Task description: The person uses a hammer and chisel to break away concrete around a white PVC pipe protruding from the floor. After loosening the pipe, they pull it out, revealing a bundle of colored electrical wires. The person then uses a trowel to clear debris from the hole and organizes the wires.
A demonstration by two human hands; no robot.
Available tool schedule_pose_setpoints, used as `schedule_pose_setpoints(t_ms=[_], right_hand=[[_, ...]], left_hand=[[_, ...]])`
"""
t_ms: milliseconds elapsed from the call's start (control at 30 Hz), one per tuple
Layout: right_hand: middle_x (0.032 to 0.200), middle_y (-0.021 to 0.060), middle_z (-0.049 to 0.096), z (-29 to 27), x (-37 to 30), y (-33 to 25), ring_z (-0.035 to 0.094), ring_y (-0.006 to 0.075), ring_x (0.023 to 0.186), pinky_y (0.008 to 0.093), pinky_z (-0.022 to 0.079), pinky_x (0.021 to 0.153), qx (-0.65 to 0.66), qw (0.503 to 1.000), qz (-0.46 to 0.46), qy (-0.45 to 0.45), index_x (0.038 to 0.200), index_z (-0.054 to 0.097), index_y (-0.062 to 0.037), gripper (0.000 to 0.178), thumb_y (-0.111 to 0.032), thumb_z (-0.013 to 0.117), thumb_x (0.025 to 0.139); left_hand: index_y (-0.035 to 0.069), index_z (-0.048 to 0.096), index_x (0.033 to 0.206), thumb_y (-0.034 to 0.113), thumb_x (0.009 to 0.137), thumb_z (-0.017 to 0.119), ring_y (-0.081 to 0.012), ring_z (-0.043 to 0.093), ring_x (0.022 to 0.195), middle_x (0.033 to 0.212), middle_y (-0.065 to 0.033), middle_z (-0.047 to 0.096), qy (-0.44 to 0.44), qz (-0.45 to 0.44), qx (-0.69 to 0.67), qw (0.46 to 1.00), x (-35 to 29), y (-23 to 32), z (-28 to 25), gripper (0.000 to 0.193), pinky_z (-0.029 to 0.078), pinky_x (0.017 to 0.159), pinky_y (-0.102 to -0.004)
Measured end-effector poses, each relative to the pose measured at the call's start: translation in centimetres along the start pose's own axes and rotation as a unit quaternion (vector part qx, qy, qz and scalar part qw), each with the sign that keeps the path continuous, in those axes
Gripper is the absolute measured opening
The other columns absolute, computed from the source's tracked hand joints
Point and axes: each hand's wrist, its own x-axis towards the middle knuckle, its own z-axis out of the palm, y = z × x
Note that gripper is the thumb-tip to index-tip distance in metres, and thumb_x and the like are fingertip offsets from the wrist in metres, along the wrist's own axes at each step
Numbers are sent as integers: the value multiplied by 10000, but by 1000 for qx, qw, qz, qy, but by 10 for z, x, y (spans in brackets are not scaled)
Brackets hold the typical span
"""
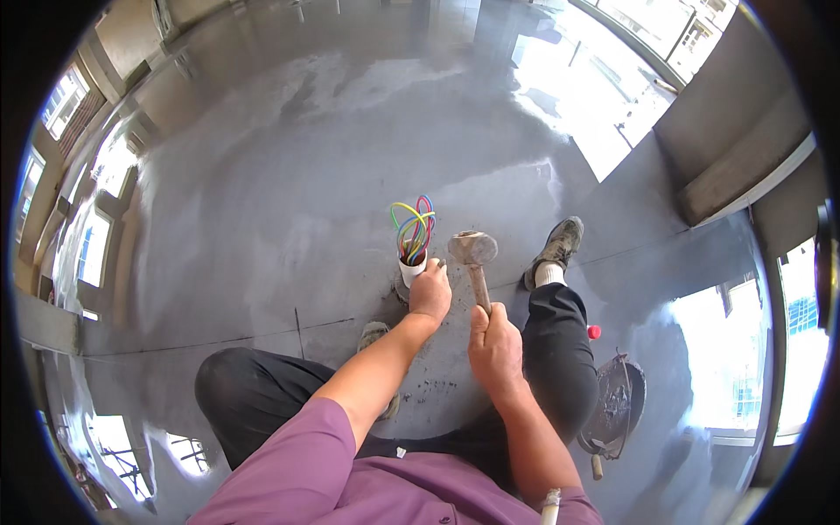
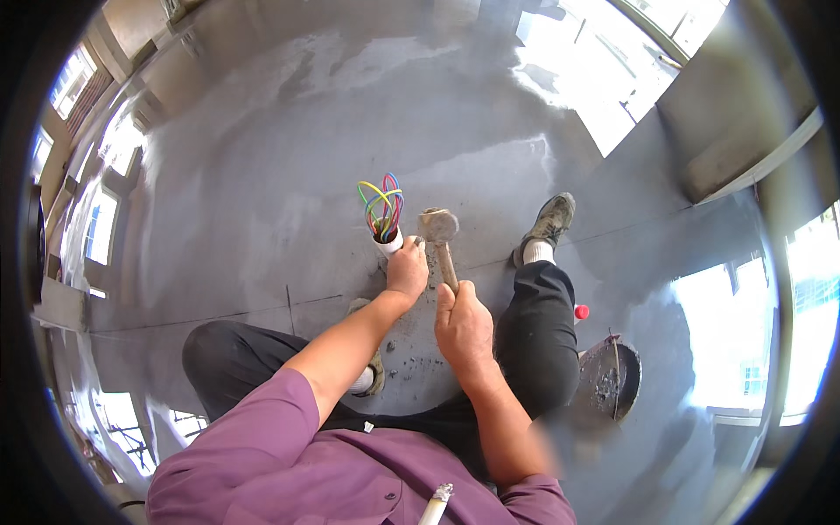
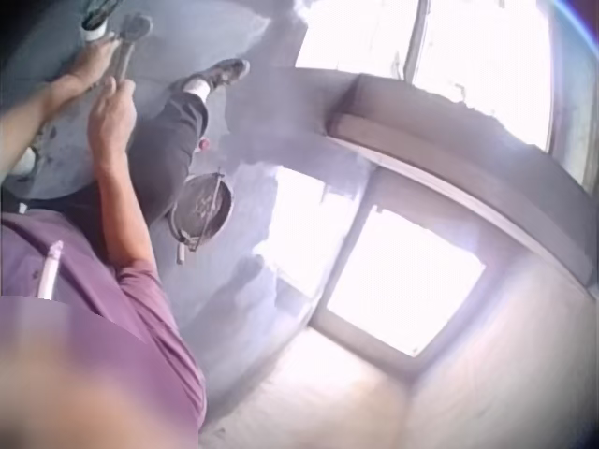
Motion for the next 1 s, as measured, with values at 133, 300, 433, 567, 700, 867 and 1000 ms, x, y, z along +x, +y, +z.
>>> schedule_pose_setpoints(t_ms=[133, 300, 433, 567, 700, 867, 1000], right_hand=[[707, 269, 616, 23, 2, 17, 620, 496, 713, 564, 478, 615, -63, 998, -14, -5, 907, 523, -16, 360, -353, 508, 1035], [669, 253, 588, 9, 4, -5, 594, 491, 666, 545, 453, 580, 20, 998, -45, 41, 883, 513, -20, 326, -306, 522, 1037], [663, 254, 579, 23, 8, 16, 588, 494, 668, 546, 443, 580, -22, 999, -26, 2, 876, 491, -10, 324, -291, 536, 1030], [683, 265, 592, 14, 1, 4, 595, 500, 700, 557, 453, 604, 38, 999, -33, 17, 881, 500, -3, 352, -319, 525, 1034], [721, 287, 624, 18, 12, 21, 622, 504, 755, 584, 476, 687, 37, 999, 20, -26, 900, 550, 9, 443, -404, 472, 1039], [779, 296, 641, -6, 6, 26, 624, 516, 820, 560, 486, 734, 137, 983, 122, 18, 905, 575, 30, 460, -399, 473, 1040], [816, 285, 643, -29, 6, 19, 624, 492, 837, 516, 478, 729, 192, 967, 166, 19, 921, 578, 27, 466, -409, 474, 1046]], left_hand=[[37, 545, 982, 163, 987, 552, -420, 679, 766, 754, -212, 666, -4, -2, 8, 1000, -3, -1, -4, 126, 545, 683, -490], [27, 539, 962, 153, 997, 532, -430, 668, 749, 749, -210, 661, 13, -11, -9, 1000, 11, 3, -11, 131, 533, 653, -495], [27, 535, 961, 136, 1000, 514, -451, 659, 770, 762, -229, 655, -9, 21, 13, 1000, 8, 2, -12, 118, 529, 684, -520], [-2, 592, 972, 134, 995, 482, -465, 648, 801, 788, -259, 652, 26, 37, -2, 999, 6, -3, -12, 176, 531, 730, -506], [-23, 640, 881, 100, 932, 525, -440, 654, 867, 925, -253, 667, -69, 79, 82, 991, 10, 1, -25, 176, 528, 758, -499], [-18, 664, 983, 184, 966, 604, -396, 683, 871, 901, -236, 703, -75, -28, -69, 994, -6, 4, -38, 212, 530, 776, -435], [10, 648, 996, 203, 949, 653, -355, 699, 761, 809, -201, 700, -110, -2, -40, 993, -23, 2, -53, 199, 535, 690, -426]])
